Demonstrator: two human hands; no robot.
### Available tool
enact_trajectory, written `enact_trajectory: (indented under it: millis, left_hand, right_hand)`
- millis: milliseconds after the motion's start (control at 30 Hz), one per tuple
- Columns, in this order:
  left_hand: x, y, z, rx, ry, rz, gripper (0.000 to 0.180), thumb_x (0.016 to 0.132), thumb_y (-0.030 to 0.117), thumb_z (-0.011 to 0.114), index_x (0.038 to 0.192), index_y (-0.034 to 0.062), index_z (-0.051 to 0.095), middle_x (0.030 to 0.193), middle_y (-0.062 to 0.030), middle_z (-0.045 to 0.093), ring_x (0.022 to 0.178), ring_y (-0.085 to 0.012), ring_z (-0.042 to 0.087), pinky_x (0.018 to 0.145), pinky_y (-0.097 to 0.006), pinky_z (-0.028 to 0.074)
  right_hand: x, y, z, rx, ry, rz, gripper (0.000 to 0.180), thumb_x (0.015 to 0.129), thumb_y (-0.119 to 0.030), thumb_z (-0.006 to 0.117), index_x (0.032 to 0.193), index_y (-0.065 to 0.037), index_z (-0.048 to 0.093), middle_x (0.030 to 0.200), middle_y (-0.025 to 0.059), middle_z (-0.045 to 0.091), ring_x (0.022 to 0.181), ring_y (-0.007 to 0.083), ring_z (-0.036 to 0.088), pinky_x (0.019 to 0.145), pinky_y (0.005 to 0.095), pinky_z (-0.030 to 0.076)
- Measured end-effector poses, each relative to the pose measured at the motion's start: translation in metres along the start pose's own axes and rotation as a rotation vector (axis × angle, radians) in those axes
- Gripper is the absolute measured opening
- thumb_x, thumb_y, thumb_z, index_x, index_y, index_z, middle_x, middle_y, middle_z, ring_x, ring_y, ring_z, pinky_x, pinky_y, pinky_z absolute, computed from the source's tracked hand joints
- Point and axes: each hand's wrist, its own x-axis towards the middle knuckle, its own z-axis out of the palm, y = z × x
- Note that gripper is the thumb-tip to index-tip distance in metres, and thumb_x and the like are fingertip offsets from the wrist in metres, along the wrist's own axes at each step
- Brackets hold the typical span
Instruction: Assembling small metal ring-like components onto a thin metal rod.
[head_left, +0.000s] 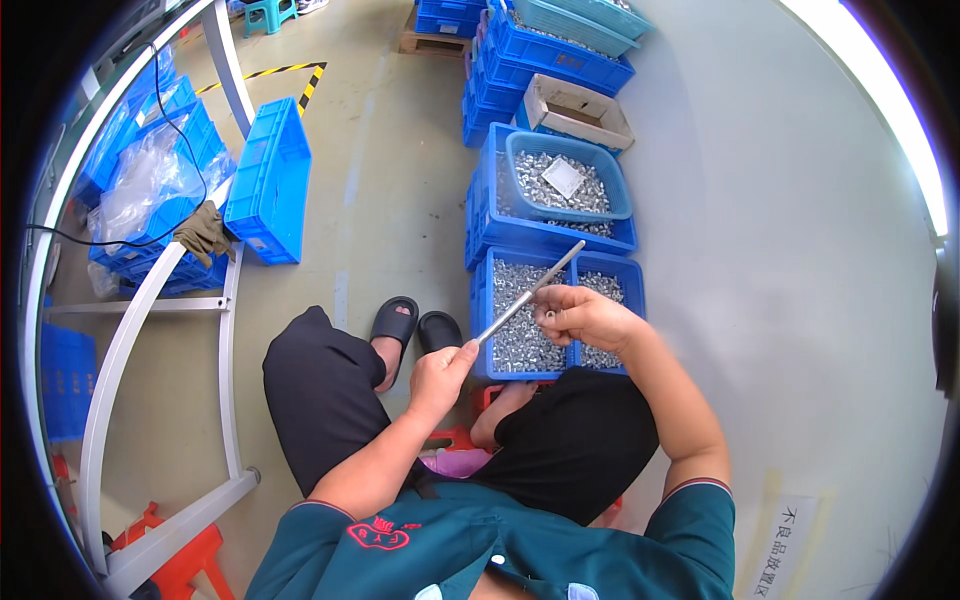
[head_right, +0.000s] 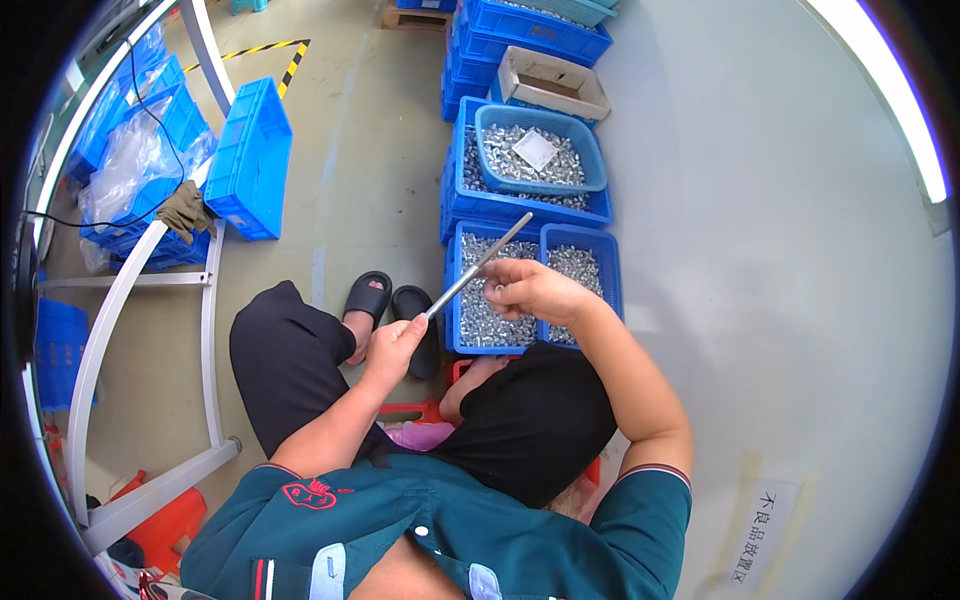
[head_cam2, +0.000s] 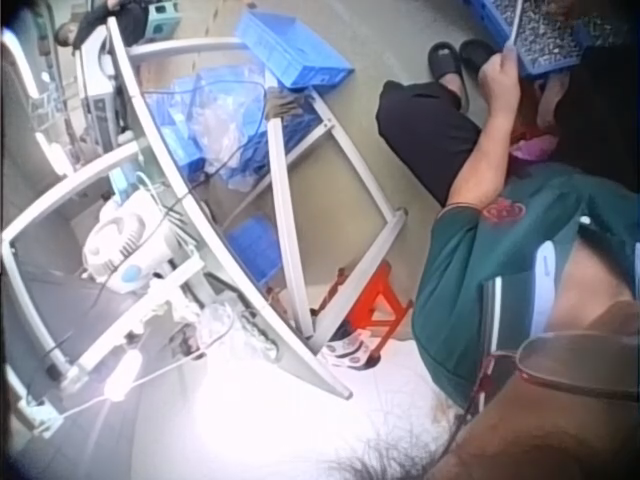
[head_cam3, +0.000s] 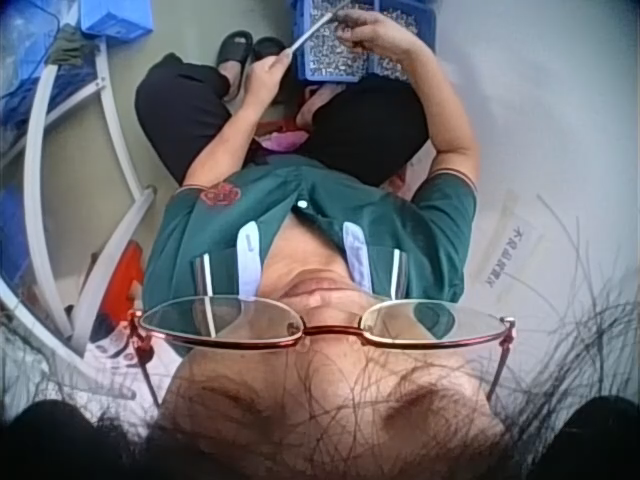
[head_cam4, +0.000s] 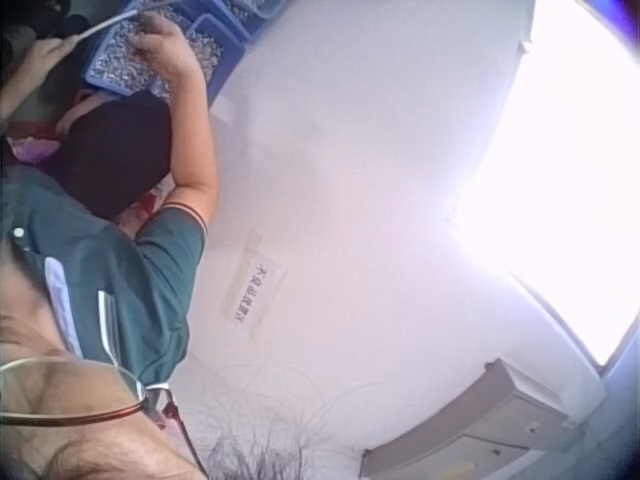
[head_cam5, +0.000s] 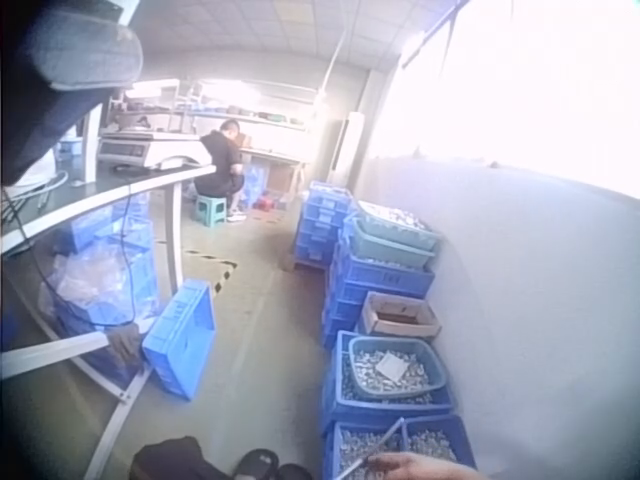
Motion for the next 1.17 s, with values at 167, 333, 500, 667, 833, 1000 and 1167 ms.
enact_trajectory:
  millis: [167,333,500,667,833,1000,1167]
  left_hand:
    - [0.0,-0.002,0.0,0.01,0.02,0.004,0.057,0.087,0.051,0.048,0.059,0.0018,0.047,0.05,-0.0114,0.04,0.048,-0.0228,0.04,0.05,-0.039,0.033]
    - [-0.002,-0.001,-0.001,0.043,0.016,-0.004,0.057,0.087,0.051,0.048,0.058,0.0018,0.047,0.05,-0.0124,0.041,0.048,-0.025,0.041,0.05,-0.04,0.033]
    - [-0.006,0.008,-0.004,0.139,-0.01,0.032,0.056,0.087,0.049,0.047,0.057,0.0017,0.047,0.052,-0.0143,0.044,0.05,-0.0302,0.045,0.05,-0.042,0.034]
    - [-0.009,0.013,-0.004,0.184,-0.029,0.067,0.054,0.088,0.047,0.047,0.057,0.0017,0.048,0.057,-0.0163,0.048,0.054,-0.0342,0.049,0.052,-0.043,0.035]
    - [-0.009,0.012,-0.004,0.195,-0.029,0.089,0.053,0.088,0.045,0.048,0.058,0.0013,0.049,0.061,-0.0173,0.051,0.056,-0.0357,0.05,0.052,-0.044,0.036]
    - [-0.009,0.009,-0.004,0.19,-0.014,0.098,0.052,0.087,0.044,0.049,0.058,0.0011,0.049,0.06,-0.0176,0.05,0.056,-0.0355,0.05,0.052,-0.044,0.035]
    - [-0.008,0.007,-0.005,0.189,-0.049,0.03,0.053,0.087,0.046,0.049,0.058,0.0013,0.049,0.06,-0.0174,0.05,0.057,-0.0345,0.052,0.053,-0.044,0.035]
  right_hand:
    - [-0.003,-0.002,-0.025,0.159,0.246,-0.078,0.025,0.087,-0.003,0.051,0.111,0.004,0.05,0.092,0.0093,0.058,0.068,0.0109,0.054,0.054,0.0209,0.045]
    - [-0.01,-0.004,-0.048,0.432,0.326,-0.223,0.018,0.091,-0.02,0.054,0.094,-0.002,0.054,0.075,0.0051,0.055,0.05,0.0057,0.042,0.039,0.0171,0.03]
    - [-0.014,-0.004,-0.051,0.571,0.277,-0.308,0.023,0.092,-0.027,0.051,0.092,-0.005,0.056,0.067,0.0003,0.048,0.048,0.0045,0.035,0.039,0.0168,0.026]
    - [-0.014,-0.007,-0.045,0.563,0.346,-0.321,0.019,0.093,-0.023,0.05,0.094,-0.005,0.056,0.065,-0.0009,0.043,0.05,0.0051,0.034,0.041,0.0178,0.027]
    - [-0.016,-0.005,-0.047,0.501,0.199,-0.314,0.018,0.093,-0.021,0.05,0.094,-0.004,0.056,0.065,-0.0005,0.044,0.05,0.0053,0.034,0.042,0.0182,0.027]
    - [-0.016,-0.008,-0.041,0.295,0.346,-0.296,0.019,0.093,-0.021,0.049,0.093,-0.003,0.055,0.066,-0.0004,0.044,0.05,0.005,0.034,0.041,0.0182,0.026]
    - [-0.016,-0.011,-0.036,0.316,0.254,-0.291,0.019,0.091,-0.021,0.052,0.094,-0.003,0.055,0.064,0.0011,0.045,0.048,0.0053,0.034,0.04,0.0184,0.026]
